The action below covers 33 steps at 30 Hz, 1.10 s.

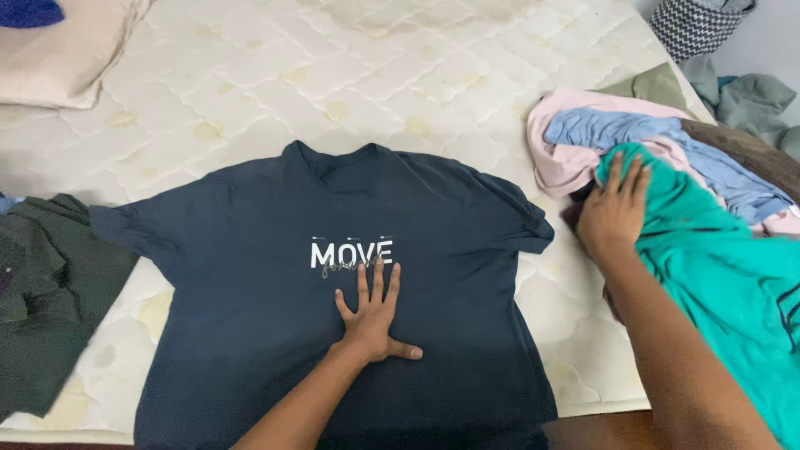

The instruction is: The person folds several shirts on a bed. They smooth and fold a dark gray t-shirt, then a green polo shirt, and finally a light blue patterned t-shirt, stacking each folded item on the left side of the bed.

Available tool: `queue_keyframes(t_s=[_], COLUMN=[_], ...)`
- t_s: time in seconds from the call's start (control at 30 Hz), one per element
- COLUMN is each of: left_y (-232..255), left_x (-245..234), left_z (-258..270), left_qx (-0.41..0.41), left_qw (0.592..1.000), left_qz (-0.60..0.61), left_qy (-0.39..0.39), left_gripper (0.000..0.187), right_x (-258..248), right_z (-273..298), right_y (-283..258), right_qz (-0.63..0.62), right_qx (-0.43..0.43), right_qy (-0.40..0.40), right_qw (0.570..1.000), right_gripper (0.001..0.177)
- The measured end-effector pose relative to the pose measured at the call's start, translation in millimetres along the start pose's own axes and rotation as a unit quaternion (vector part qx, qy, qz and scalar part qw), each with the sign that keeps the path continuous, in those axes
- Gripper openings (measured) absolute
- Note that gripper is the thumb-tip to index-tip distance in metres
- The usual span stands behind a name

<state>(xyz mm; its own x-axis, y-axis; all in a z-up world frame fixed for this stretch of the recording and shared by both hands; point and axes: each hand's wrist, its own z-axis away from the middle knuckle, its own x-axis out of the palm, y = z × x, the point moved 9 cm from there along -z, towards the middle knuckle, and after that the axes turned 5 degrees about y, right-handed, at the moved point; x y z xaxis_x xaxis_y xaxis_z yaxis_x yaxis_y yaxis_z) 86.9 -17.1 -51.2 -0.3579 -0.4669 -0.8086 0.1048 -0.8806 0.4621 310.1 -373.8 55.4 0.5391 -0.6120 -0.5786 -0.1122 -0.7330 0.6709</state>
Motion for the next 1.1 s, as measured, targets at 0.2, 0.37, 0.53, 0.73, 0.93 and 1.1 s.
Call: queue_keyframes(t_s=[0.2, 0.37, 0.53, 0.73, 0.93, 1.1], left_y=[2, -1, -3, -3, -7, -10], left_x=[1, 3, 4, 5, 7, 13], left_z=[-2, 2, 2, -2, -1, -6], left_qx=[-0.009, -0.008, -0.003, 0.005, 0.018, 0.018], left_qw=[1.000, 1.000, 1.000, 1.000, 1.000, 1.000], left_qz=[-0.012, -0.008, -0.002, 0.000, 0.009, 0.003], left_qy=[-0.016, -0.017, -0.012, -0.006, 0.011, 0.004], left_gripper=[0.168, 0.168, 0.168, 0.170, 0.170, 0.172], right_x=[-57, 15, 49, 104, 110, 20], right_z=[17, -15, -56, -63, -51, -44], right_y=[-53, -102, -106, -65, -10, -1], right_qz=[-0.407, -0.483, -0.354, -0.610, -0.667, -0.547], right_qx=[0.014, 0.071, -0.020, 0.256, 0.400, 0.266], right_qy=[0.074, -0.133, -0.148, -0.086, 0.035, 0.067], right_qw=[0.910, 0.863, 0.923, 0.745, 0.628, 0.791], right_gripper=[0.039, 0.077, 0.063, 0.033, 0.034, 0.020])
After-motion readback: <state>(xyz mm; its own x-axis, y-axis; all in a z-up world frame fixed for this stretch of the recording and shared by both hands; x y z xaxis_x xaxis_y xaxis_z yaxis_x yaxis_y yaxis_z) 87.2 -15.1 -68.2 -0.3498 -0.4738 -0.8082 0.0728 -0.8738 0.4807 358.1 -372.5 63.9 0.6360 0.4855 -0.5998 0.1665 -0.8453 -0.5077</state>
